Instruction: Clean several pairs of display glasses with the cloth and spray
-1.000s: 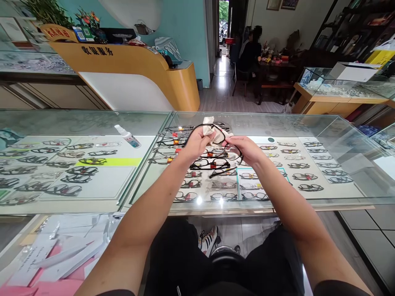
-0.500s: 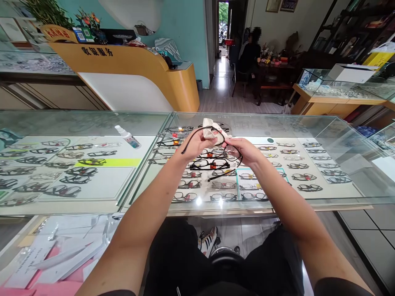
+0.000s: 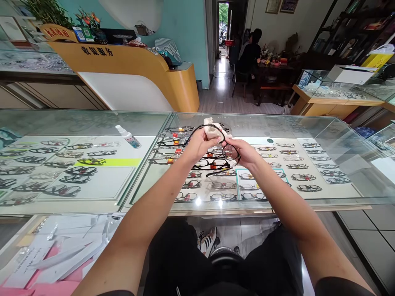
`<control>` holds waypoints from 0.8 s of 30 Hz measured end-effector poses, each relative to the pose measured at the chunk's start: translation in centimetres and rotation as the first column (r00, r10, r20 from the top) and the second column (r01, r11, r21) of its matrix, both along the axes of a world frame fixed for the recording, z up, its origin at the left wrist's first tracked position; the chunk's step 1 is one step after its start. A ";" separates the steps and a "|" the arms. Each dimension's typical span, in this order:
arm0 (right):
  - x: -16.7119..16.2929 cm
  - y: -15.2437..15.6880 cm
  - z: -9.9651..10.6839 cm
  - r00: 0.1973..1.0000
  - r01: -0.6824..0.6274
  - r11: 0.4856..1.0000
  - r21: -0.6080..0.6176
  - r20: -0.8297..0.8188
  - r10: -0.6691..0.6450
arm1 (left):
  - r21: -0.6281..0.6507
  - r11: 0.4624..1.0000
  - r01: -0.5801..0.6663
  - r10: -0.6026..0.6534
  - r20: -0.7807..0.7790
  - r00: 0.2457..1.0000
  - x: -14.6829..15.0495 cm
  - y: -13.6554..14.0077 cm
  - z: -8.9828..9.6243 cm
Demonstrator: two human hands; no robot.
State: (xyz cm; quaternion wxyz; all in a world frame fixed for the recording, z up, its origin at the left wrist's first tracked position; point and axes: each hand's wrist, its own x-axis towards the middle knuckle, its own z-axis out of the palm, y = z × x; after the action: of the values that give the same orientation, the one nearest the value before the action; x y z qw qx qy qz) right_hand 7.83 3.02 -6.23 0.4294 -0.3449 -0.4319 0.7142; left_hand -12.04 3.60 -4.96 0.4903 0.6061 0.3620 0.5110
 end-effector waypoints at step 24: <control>7.7 -8.7 13.2 0.556 -0.455 0.242 0.857 0.486 -0.675 | -0.370 0.861 0.349 -0.270 0.248 0.930 -3.5 0.8 1.6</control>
State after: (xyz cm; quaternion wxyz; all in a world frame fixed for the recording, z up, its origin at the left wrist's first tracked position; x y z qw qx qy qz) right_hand 15.51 -5.66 6.96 0.3455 -0.3264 -0.8798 -0.0046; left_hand -15.54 4.43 -3.33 0.7137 0.4898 0.3102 0.3932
